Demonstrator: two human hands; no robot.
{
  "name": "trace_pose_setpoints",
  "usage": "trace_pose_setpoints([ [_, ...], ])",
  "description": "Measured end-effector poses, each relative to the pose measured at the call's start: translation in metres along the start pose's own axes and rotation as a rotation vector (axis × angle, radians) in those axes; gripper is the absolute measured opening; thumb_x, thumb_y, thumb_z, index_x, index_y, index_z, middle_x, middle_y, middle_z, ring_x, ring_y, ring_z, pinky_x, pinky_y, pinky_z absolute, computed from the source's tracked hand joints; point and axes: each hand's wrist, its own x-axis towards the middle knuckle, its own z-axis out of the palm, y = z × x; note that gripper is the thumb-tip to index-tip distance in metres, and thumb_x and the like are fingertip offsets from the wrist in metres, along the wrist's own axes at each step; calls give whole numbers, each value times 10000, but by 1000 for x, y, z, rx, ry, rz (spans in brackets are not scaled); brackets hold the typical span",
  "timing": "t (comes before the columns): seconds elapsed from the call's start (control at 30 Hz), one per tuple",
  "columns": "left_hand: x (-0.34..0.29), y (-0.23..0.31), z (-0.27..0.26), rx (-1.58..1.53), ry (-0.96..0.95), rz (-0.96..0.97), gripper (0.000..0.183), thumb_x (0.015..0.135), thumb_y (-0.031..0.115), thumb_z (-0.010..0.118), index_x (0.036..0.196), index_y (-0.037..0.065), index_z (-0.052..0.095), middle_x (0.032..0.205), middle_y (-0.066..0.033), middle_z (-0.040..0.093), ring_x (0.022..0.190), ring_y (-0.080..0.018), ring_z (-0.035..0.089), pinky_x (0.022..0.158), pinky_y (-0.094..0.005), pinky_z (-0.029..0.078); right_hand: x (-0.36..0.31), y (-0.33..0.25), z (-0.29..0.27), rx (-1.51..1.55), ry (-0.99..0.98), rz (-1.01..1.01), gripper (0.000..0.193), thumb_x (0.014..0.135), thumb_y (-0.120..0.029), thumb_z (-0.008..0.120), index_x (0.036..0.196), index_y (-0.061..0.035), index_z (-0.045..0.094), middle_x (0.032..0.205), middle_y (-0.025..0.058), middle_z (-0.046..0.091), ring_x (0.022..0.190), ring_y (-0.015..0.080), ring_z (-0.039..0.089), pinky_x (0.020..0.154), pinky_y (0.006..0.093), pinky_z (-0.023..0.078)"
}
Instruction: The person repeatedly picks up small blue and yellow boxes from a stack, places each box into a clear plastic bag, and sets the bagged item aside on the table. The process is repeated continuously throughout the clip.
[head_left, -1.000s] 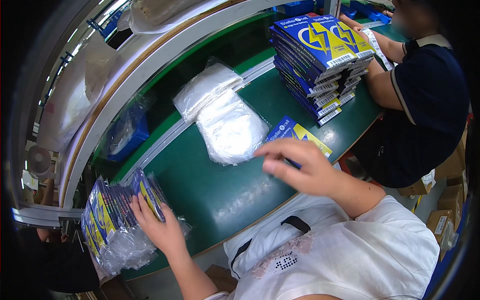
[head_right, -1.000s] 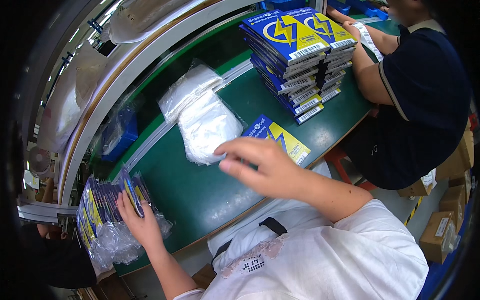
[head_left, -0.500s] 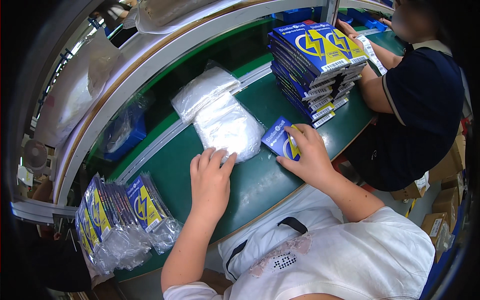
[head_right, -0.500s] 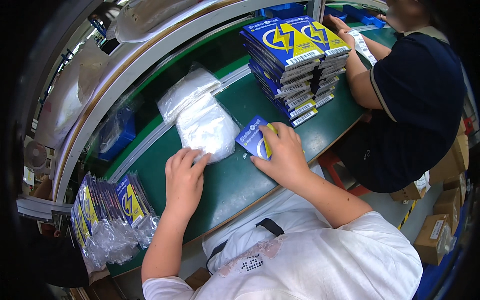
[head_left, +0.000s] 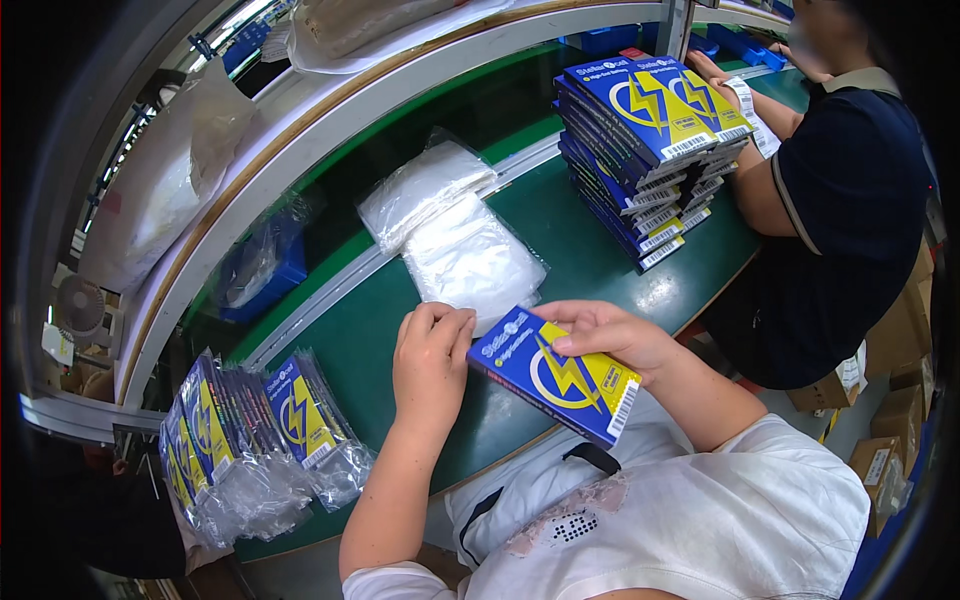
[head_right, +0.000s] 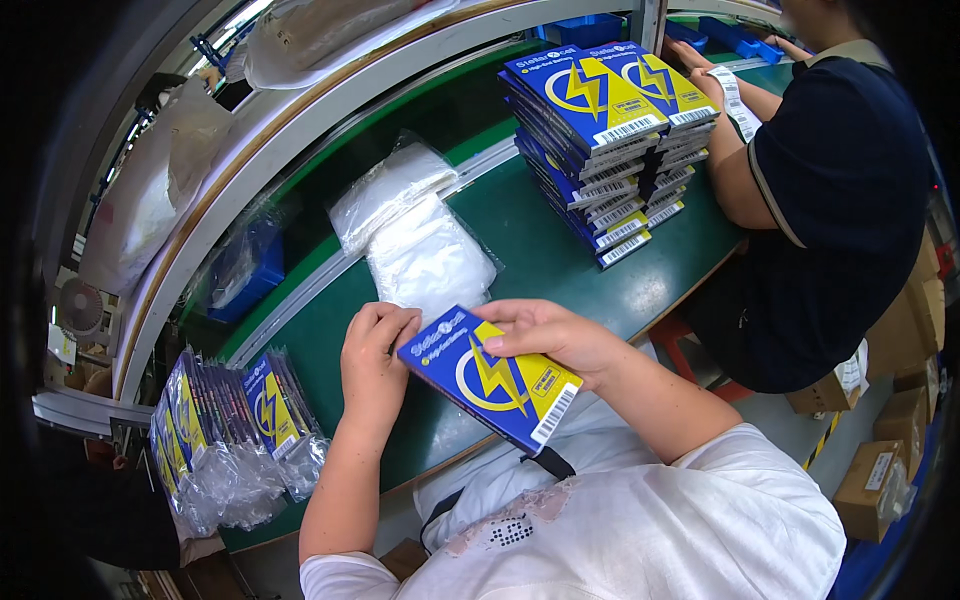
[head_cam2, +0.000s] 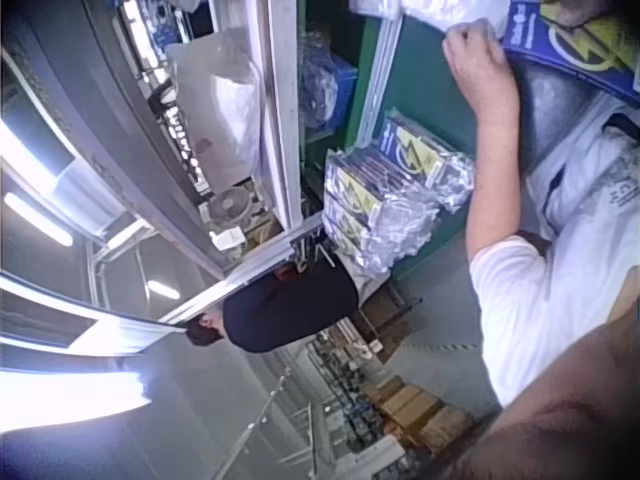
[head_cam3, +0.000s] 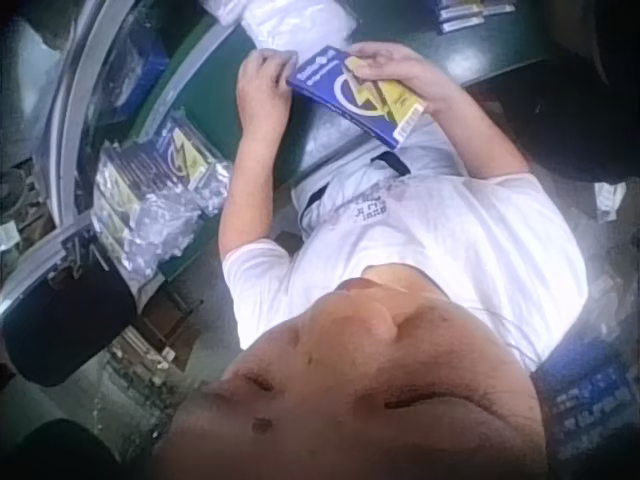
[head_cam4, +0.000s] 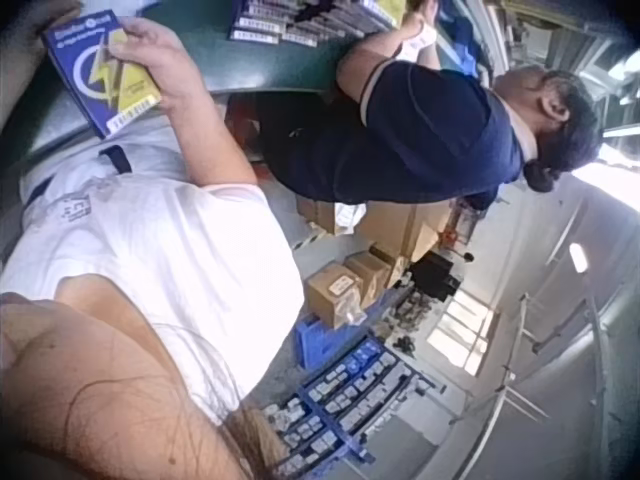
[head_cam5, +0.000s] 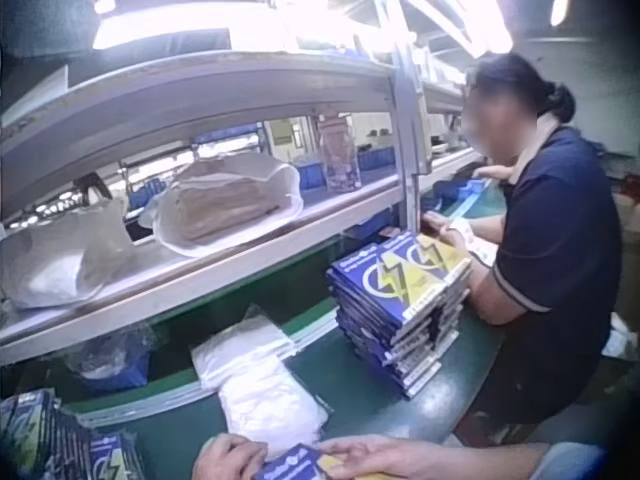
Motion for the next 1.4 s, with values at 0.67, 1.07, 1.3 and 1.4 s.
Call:
trace_pose_setpoints([
  [0.67,-13,4,0,-601,20,-485,169,841,-27,601,1000,-46,652,832,-70,619,744,-108,617,667,-212,501,18,3,-2,-262,243,-193,459,836,-72,654,1215,97,458,1047,151,631,883,156,640,762,261,524],
  [1.07,-18,16,2,-892,185,-664,244,915,133,593,1079,-44,554,855,-66,634,724,-107,610,646,-237,512,13,27,12,-327,401,-308,180,828,-60,681,954,6,571,895,89,662,775,115,640,712,242,520],
  [1.3,-23,22,20,-950,205,-653,293,881,106,643,1103,-56,542,883,-75,637,766,-91,600,663,-217,486,9,29,28,-308,473,-449,239,833,-72,679,1015,10,547,965,96,645,859,113,627,752,234,505],
  [1.4,-30,31,24,-981,170,-632,342,892,77,616,1168,-74,482,943,-116,642,821,-130,628,717,-243,511,9,33,24,-341,496,-484,196,847,-80,668,980,2,550,952,93,653,825,104,628,729,231,507],
])
